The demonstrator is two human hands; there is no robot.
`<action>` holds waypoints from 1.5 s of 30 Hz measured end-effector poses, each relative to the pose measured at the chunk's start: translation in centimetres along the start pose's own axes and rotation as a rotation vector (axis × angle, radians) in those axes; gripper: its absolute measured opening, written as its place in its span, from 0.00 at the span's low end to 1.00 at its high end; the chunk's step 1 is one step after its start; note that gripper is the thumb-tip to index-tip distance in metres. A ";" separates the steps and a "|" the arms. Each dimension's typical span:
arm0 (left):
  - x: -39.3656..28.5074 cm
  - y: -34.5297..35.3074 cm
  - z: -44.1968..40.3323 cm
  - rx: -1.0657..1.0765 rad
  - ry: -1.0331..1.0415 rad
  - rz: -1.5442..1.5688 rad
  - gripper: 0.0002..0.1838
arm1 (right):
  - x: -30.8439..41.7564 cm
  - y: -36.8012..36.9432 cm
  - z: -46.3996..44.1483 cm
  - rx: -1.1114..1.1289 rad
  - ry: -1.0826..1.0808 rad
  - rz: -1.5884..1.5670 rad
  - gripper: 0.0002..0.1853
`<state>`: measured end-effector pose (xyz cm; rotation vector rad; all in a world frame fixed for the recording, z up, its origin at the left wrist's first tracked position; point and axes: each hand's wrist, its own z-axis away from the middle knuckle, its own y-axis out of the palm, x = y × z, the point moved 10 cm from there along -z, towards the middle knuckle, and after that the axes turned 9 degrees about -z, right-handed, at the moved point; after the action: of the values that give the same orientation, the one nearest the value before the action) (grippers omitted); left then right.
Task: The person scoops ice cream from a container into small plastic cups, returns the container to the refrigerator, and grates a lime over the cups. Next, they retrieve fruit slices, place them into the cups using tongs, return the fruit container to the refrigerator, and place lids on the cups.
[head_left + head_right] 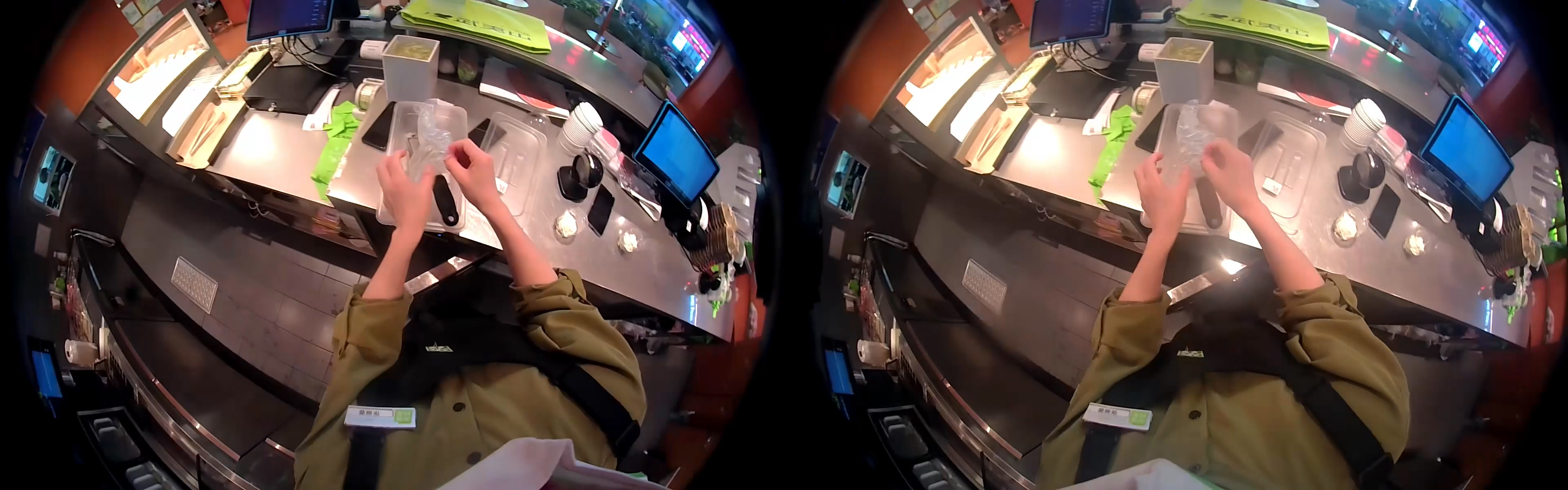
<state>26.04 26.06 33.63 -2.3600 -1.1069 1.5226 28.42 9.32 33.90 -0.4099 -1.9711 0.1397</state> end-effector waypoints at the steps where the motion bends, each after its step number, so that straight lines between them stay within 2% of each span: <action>1: 1.0 1.3 0.0 0.074 -0.040 0.051 0.21 | 0.2 -0.7 0.3 -0.015 -0.020 0.005 0.08; 3: 2.8 3.2 0.0 0.228 -0.116 0.145 0.16 | 0.8 -1.9 0.9 -0.050 -0.057 0.010 0.05; 6: -1.2 0.8 0.5 -0.017 -0.023 0.243 0.10 | 6.9 -5.0 4.9 -0.358 -0.438 0.007 0.06; 7: -3.0 0.4 0.6 -0.034 0.039 0.210 0.08 | 7.3 -4.3 7.1 -0.290 -0.591 -0.022 0.09; 8: -4.7 0.3 0.9 -0.032 0.129 0.157 0.07 | 6.4 -2.8 7.5 -0.128 -0.459 -0.103 0.14; 10: -7.4 0.5 1.9 -0.024 0.307 0.045 0.05 | 4.5 -2.6 6.2 -0.204 -0.335 0.024 0.15; 11: -8.6 0.3 2.5 -0.048 0.422 0.016 0.07 | 3.8 -2.6 5.3 -0.171 -0.238 -0.042 0.17; 14: -10.9 0.6 4.3 -0.003 0.569 0.086 0.11 | -0.1 -0.7 3.5 0.168 0.075 -0.074 0.18; 15: -11.1 1.2 4.7 0.030 0.559 0.089 0.14 | -3.0 -0.3 3.7 0.171 0.291 -0.475 0.19; 18: -12.1 1.7 5.6 0.131 0.565 0.110 0.13 | -4.8 0.0 2.7 -0.080 0.525 -1.514 0.27; 19: -12.1 2.2 5.8 0.166 0.519 0.136 0.12 | -3.3 0.1 2.5 -0.009 0.425 -1.554 0.33; 22: -13.5 2.4 6.1 0.171 0.579 0.338 0.11 | 0.2 1.4 1.9 0.388 0.276 -1.798 0.33; 23: -13.8 3.0 6.4 0.208 0.554 0.456 0.09 | -0.5 1.0 1.4 0.284 0.312 -1.747 0.35; 25: -13.8 3.9 7.0 0.266 0.511 0.505 0.08 | -1.8 -0.3 0.6 0.077 0.378 -1.638 0.37; 26: -13.5 4.2 7.2 0.293 0.486 0.526 0.07 | -1.3 -1.0 -0.2 0.144 0.310 -1.726 0.37; 27: -12.2 5.1 7.1 0.366 0.347 0.579 0.07 | -1.2 -2.1 -1.2 0.209 0.241 -1.816 0.38; 29: -9.4 7.0 7.5 0.512 0.069 0.677 0.06 | -2.4 -3.9 -1.1 -0.191 0.345 -1.713 0.39; 32: -8.2 8.8 8.9 0.682 -0.198 0.920 0.05 | 2.7 -3.4 -1.5 0.222 0.111 -1.728 0.37; 33: -9.3 8.3 9.0 0.697 -0.080 0.877 0.08 | 3.1 -3.0 -1.4 0.221 0.135 -1.823 0.36; 36: -12.8 5.8 9.3 0.711 0.300 0.758 0.07 | -2.2 -3.7 -1.8 -0.053 0.188 -1.615 0.35; 37: -10.8 6.4 8.3 0.765 0.044 0.696 0.09 | -3.4 -4.3 -2.0 -0.095 0.164 -1.394 0.32; 38: -7.6 5.9 6.0 0.450 0.122 0.461 0.12 | -4.4 -5.2 -2.4 -0.134 0.138 -1.173 0.30; 40: -2.7 6.1 2.5 0.260 0.124 -0.238 0.20 | -6.2 -6.3 -3.9 -0.206 0.079 -0.740 0.26; 41: 1.1 9.4 2.7 0.452 0.033 -0.386 0.25 | -8.0 -5.8 -4.7 -0.195 0.101 -0.653 0.23; 44: 6.0 14.3 4.0 0.800 -0.279 -0.127 0.34 | -13.0 -3.9 -8.3 -0.122 0.150 -0.456 0.19; 45: 6.5 14.2 3.7 0.755 -0.373 -0.062 0.41 | -13.9 -3.2 -9.3 -0.075 0.159 -0.444 0.18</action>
<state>31.63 18.85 20.40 -1.5661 -0.4909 1.9536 41.27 0.75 26.77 -0.0223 -1.8653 -0.2440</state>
